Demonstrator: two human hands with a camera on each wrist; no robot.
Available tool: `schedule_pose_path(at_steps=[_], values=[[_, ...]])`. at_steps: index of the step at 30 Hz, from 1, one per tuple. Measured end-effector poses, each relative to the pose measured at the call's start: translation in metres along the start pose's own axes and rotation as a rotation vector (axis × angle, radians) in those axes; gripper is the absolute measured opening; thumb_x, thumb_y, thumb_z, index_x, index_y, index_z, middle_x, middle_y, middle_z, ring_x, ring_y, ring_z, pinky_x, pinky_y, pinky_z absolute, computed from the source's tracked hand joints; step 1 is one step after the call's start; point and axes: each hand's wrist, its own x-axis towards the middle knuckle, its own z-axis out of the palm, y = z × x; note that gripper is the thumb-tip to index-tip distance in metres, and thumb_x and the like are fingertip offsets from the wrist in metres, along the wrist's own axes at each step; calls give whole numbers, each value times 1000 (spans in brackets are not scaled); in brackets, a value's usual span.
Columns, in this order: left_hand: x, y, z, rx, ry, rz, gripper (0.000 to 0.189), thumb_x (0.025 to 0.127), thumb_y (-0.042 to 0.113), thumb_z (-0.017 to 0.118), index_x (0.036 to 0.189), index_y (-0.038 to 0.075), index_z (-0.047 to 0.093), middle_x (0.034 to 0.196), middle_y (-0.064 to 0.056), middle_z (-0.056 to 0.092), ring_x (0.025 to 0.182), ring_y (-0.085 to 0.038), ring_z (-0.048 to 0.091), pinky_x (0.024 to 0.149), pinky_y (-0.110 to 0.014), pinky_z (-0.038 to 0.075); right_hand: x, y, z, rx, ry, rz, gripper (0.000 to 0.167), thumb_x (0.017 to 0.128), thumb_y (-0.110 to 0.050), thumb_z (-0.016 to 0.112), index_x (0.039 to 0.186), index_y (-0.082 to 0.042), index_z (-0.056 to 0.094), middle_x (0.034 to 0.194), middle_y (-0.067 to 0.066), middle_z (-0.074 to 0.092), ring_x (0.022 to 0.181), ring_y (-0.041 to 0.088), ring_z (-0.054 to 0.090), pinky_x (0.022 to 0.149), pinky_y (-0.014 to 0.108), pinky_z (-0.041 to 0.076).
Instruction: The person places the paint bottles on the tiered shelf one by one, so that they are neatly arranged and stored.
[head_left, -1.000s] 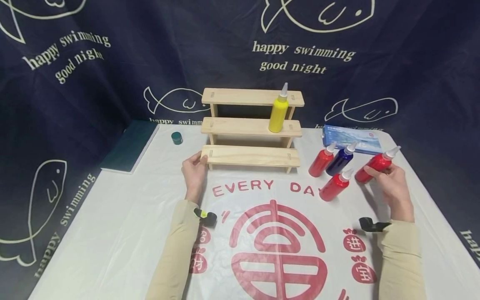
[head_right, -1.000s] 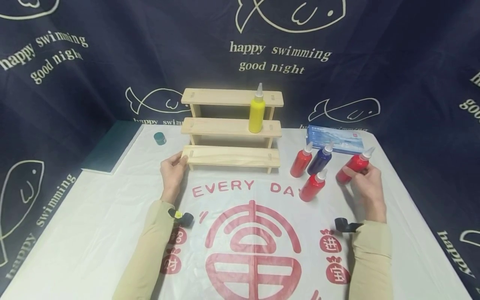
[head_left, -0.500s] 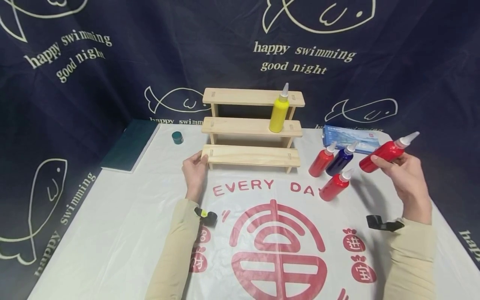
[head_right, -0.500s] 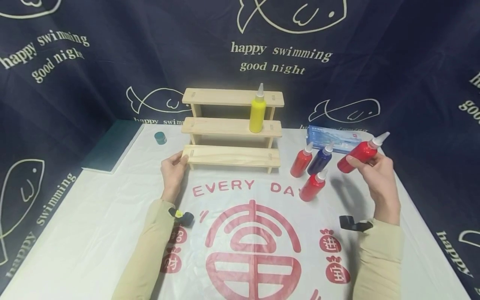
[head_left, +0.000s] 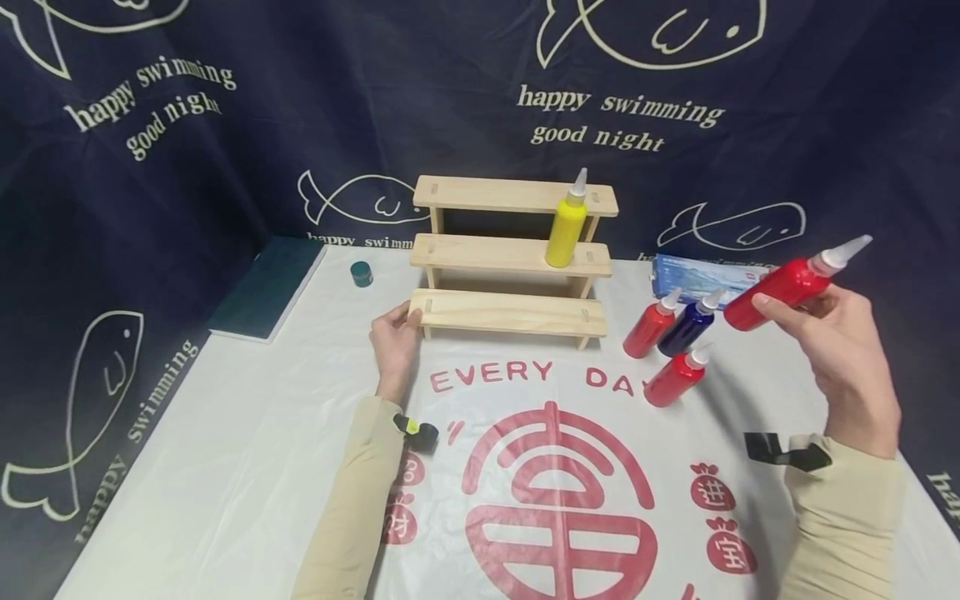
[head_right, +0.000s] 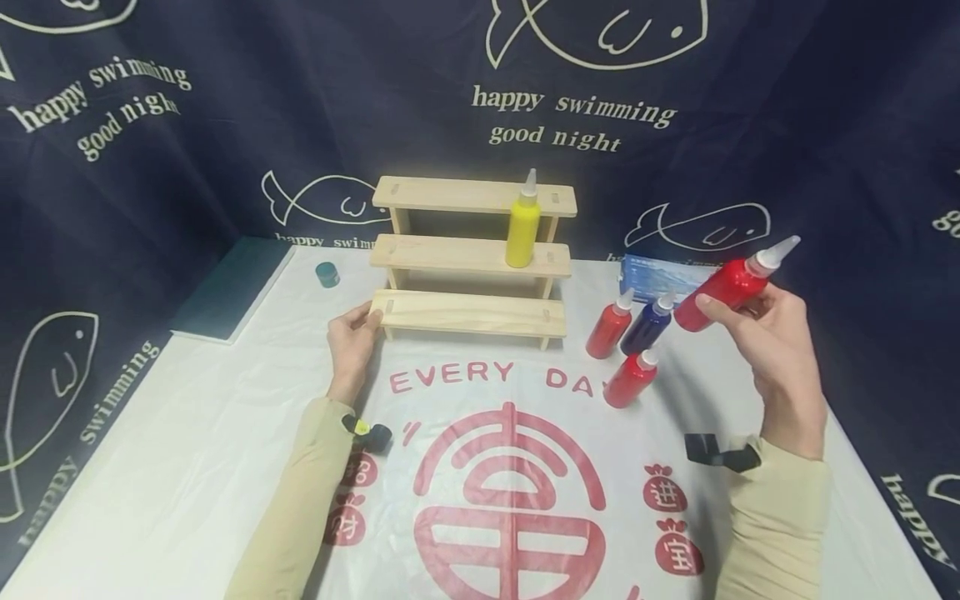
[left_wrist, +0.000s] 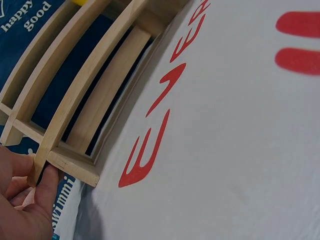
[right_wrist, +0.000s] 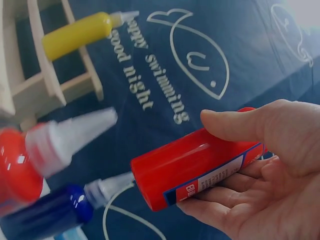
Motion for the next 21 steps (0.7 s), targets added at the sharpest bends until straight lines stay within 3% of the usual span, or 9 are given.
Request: schedule_pose_path(at_steps=[2,9,13,18,21], values=[[0,0,0,-3,0,6,34,93,8,62,125,-4,62,122,-22,65,110,-29,66,91,-31,58,-1,-5,2,-24,-3,-26,24,92,-12,66,109,-29,64,85,-29,65,89,-1,55,74,17,37],[0,0,0,-15,5,9,34,93,7,63,125,-5,62,122,-23,65,110,-29,67,91,-30,58,-3,-22,16,186,-95,-124,27,88,-2,69,112,-13,69,93,-16,72,89,0,63,73,11,47],[1,-1,1,-16,1,2,34,93,8,63,125,-5,62,123,-22,64,110,-28,67,90,-28,58,-5,-31,24,63,-110,-115,29,90,-7,68,117,-19,68,93,-23,69,89,-4,62,74,13,44],[2,-2,2,-8,0,13,34,93,8,63,124,-4,63,122,-22,65,109,-28,67,89,-27,58,-9,-39,37,-84,-138,-99,37,93,-15,65,130,-15,59,95,-31,65,90,-8,62,80,15,44],[2,-2,1,-5,0,17,34,93,8,63,125,-5,62,123,-22,64,110,-28,66,89,-26,58,-11,-43,48,-102,-157,-112,40,93,-17,66,132,-12,58,97,-31,64,91,-9,62,81,11,46]])
